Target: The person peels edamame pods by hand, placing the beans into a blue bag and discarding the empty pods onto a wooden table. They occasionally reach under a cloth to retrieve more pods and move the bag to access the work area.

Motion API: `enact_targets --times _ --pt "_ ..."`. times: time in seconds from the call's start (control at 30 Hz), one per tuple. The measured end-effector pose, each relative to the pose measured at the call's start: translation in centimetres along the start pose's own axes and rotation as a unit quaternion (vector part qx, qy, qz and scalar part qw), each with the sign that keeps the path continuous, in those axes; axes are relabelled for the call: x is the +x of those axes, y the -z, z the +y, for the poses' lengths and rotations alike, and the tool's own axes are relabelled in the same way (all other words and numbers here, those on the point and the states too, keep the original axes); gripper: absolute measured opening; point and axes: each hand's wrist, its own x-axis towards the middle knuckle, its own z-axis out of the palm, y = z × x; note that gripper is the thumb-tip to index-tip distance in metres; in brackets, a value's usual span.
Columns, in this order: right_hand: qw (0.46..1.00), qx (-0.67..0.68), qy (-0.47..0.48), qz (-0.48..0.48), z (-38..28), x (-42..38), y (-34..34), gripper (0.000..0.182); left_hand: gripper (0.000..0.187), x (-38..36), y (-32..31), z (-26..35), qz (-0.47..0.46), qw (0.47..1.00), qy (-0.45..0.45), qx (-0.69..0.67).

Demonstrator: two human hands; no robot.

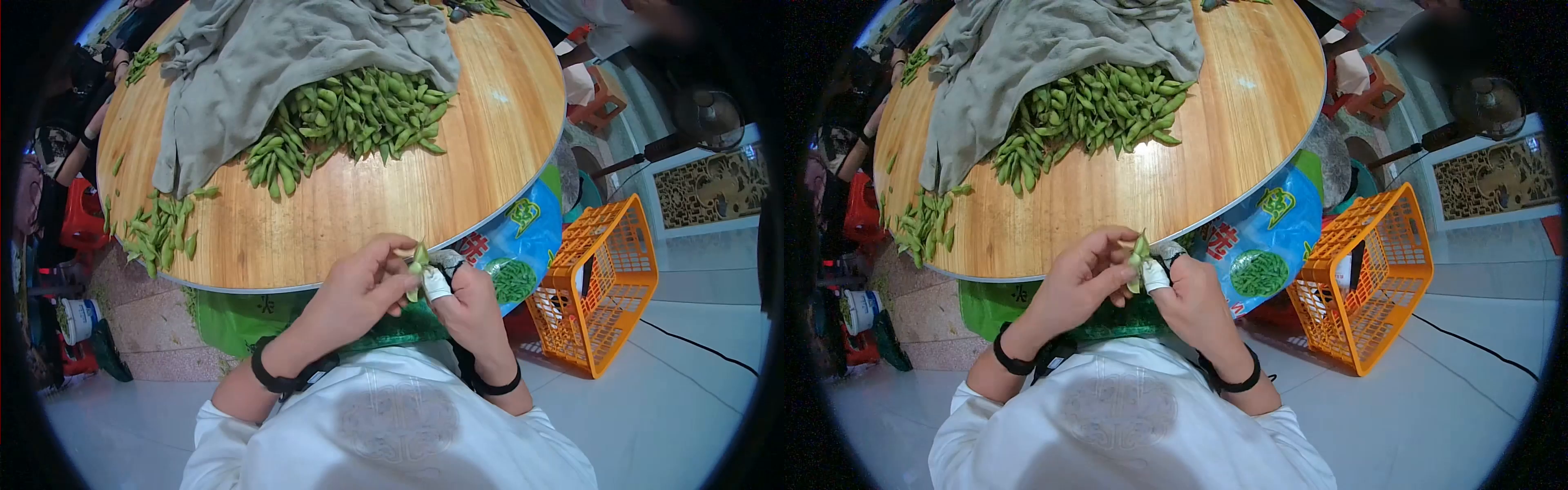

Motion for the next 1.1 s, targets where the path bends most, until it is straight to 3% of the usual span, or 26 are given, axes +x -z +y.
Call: enact_targets --times 0.03,0.07,0.2,0.27,0.3,0.37,0.43,0.5,0.6,0.67,0.7,0.73,0.77,0.83,0.9,0.93,0.97,1.03,1.1 --pt "0.978 -0.171 0.106 0.05 0.0 -0.1 -0.2 0.013 0.027 -0.1 -0.6 -0.1 0.076 0.97 -0.137 0.185" --pt "0.914 -0.334 0.209 0.098 -0.1 -0.1 -0.4 0.013 0.026 -0.1 -0.9 -0.1 0.149 0.882 -0.266 0.36" --pt "0.907 -0.356 0.202 0.095 -0.9 -0.8 -1.2 0.012 0.027 0.2 -0.5 -0.8 0.097 0.928 -0.234 0.274" --pt "0.948 -0.254 0.173 0.089 -0.6 -0.6 -1.0 0.015 0.029 0.6 -0.2 -1.2 0.096 0.963 -0.225 0.112" --pt "0.948 -0.254 0.173 0.088 -0.3 -0.5 -0.6 0.015 0.029 0.6 -0.1 -1.3 0.097 0.963 -0.225 0.112" --pt "0.966 -0.174 0.173 0.077 0.2 0.0 0.3 0.02 0.027 0.5 0.1 -1.5 0.124 0.959 -0.201 0.157" --pt "0.962 -0.163 0.177 0.125 -0.2 0.0 0.2 0.019 0.026 0.0 -0.4 -1.1 0.121 0.952 -0.2 0.199" --pt "0.963 -0.198 0.165 0.077 -0.5 0.2 0.5 0.016 0.025 -0.3 -0.8 -1.1 0.115 0.944 -0.197 0.239" --pt "0.98 -0.149 0.125 0.037 -1.1 0.1 0.7 0.015 0.023 -0.3 -0.7 -0.9 0.117 0.924 -0.238 0.277" --pt "0.987 -0.117 0.108 0.008 -1.3 0.2 1.1 0.014 0.022 -0.5 -0.4 -0.8 0.07 0.931 -0.237 0.268" --pt "0.998 -0.015 0.044 -0.03 -1.3 0.3 1.6 0.013 0.022 -0.3 -0.1 -0.7 0.071 0.932 -0.236 0.267" --pt "0.994 0.087 -0.02 -0.067 -1.1 0.4 1.8 0.012 0.021 0.0 0.1 -0.4 0.037 0.897 -0.305 0.317" --pt "0.994 0.087 -0.021 -0.067 -0.9 0.5 1.8 0.012 0.02 0.3 0.3 -0.3 0.003 0.854 -0.372 0.363" --pt "0.972 0.207 -0.04 -0.102 -0.2 0.4 1.9 0.01 0.018 0.7 0.7 -0.4 -0.024 0.849 -0.378 0.368" --pt "0.961 0.244 -0.052 -0.116 0.7 0.5 2.3 0.01 0.016 0.7 0.6 -0.4 -0.051 0.843 -0.385 0.371" --pt "0.949 0.28 -0.064 -0.131 0.9 0.4 2.4 0.01 0.017 0.5 0.4 0.0 -0.064 0.855 -0.344 0.382" --pt "0.949 0.279 -0.066 -0.133 0.6 0.2 2.3 0.01 0.017 0.3 0.2 0.1 -0.076 0.866 -0.302 0.392" --pt "0.993 0.104 -0.052 0.029 0.0 -0.3 1.9 0.01 0.018 0.6 0.6 -1.0 -0.073 0.854 -0.312 0.41" --pt "0.997 0.056 -0.014 0.051 0.2 -0.4 2.5 0.008 0.019 0.5 0.7 -1.5 -0.073 0.841 -0.324 0.428"
